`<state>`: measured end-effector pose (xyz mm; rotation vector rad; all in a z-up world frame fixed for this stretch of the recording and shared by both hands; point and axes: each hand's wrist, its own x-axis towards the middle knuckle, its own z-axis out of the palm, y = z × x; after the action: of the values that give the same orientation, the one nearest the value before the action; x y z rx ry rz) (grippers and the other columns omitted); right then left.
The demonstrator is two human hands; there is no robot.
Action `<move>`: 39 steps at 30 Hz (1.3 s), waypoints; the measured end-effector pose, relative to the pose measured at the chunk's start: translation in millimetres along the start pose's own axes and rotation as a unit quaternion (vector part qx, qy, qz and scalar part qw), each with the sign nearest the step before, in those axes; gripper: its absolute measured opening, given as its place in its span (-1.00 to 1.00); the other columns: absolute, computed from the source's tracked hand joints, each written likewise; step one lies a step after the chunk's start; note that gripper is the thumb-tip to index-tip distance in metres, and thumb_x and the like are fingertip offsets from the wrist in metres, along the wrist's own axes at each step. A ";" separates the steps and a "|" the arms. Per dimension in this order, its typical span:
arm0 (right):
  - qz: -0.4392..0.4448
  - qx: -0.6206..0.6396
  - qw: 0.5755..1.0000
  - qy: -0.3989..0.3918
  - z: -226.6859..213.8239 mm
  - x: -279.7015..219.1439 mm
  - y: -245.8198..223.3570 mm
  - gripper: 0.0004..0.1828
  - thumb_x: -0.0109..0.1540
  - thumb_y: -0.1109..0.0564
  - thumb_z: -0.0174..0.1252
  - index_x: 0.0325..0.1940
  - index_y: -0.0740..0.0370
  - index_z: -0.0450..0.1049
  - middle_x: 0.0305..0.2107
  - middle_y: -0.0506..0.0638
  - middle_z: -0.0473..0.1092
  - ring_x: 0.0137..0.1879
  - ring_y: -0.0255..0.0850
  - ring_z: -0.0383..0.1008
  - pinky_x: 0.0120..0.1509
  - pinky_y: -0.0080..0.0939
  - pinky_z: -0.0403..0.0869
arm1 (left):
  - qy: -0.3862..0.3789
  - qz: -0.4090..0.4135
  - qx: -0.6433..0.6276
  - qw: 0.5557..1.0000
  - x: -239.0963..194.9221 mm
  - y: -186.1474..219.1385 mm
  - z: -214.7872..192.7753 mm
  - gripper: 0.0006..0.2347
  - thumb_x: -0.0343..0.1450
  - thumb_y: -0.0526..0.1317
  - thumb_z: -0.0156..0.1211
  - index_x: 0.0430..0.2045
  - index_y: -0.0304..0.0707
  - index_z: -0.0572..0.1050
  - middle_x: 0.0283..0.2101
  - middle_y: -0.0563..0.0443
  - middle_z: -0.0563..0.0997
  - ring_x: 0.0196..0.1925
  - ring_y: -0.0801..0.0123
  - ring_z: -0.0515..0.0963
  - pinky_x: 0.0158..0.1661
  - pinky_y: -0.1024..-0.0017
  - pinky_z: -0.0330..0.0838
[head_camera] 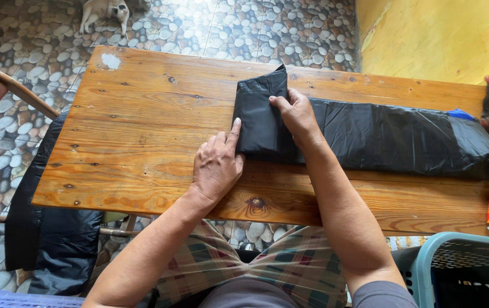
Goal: The person zips a small black pouch and places it into a green plastic basket. They then unfold a large black plastic sheet on a wooden table, dust it with a feather duster, and fold it into a compact rectangular shape.
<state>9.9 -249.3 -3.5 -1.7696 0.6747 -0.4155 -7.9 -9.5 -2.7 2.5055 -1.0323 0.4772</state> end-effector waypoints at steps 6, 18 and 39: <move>-0.042 -0.031 0.998 -0.030 -9.2 -28.0 -27.7 -0.46 0.17 -0.06 0.29 0.23 0.00 0.49 -0.23 0.03 0.61 -0.08 -0.19 0.64 0.01 -0.09 0.56 | 0.037 0.031 0.091 0.995 -1.0 -7.7 -2.4 -0.37 0.30 -0.15 0.14 0.39 -0.02 0.32 -0.39 0.02 0.43 -0.35 0.24 0.54 -0.43 0.30 0.55; -0.196 -0.413 0.889 -0.010 -0.3 -37.3 -20.0 -0.29 0.34 -0.18 -0.04 0.52 0.15 0.20 0.12 0.20 0.35 0.32 0.15 0.27 0.37 0.20 0.10 | -0.140 0.045 0.047 0.988 38.9 -11.3 -48.7 -0.33 0.20 0.10 0.08 0.22 -0.24 0.47 -0.18 -0.18 0.48 -0.10 0.00 0.53 -0.14 0.11 0.46; -0.225 -0.533 0.815 -0.005 12.1 -27.3 7.8 -0.33 0.38 -0.14 -0.28 0.45 0.28 0.30 0.39 0.12 0.23 0.51 0.16 0.08 0.57 0.48 -0.27 | -0.191 0.086 -0.044 0.977 85.4 -19.7 37.6 -0.41 0.57 0.14 -0.36 0.44 -0.24 0.17 0.53 -0.19 0.14 0.59 0.11 0.00 0.47 -0.07 -0.24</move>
<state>-5.9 -224.5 -12.9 -3.0402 0.4820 -0.3551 69.7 -64.9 -1.5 2.4938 -1.3862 -0.0104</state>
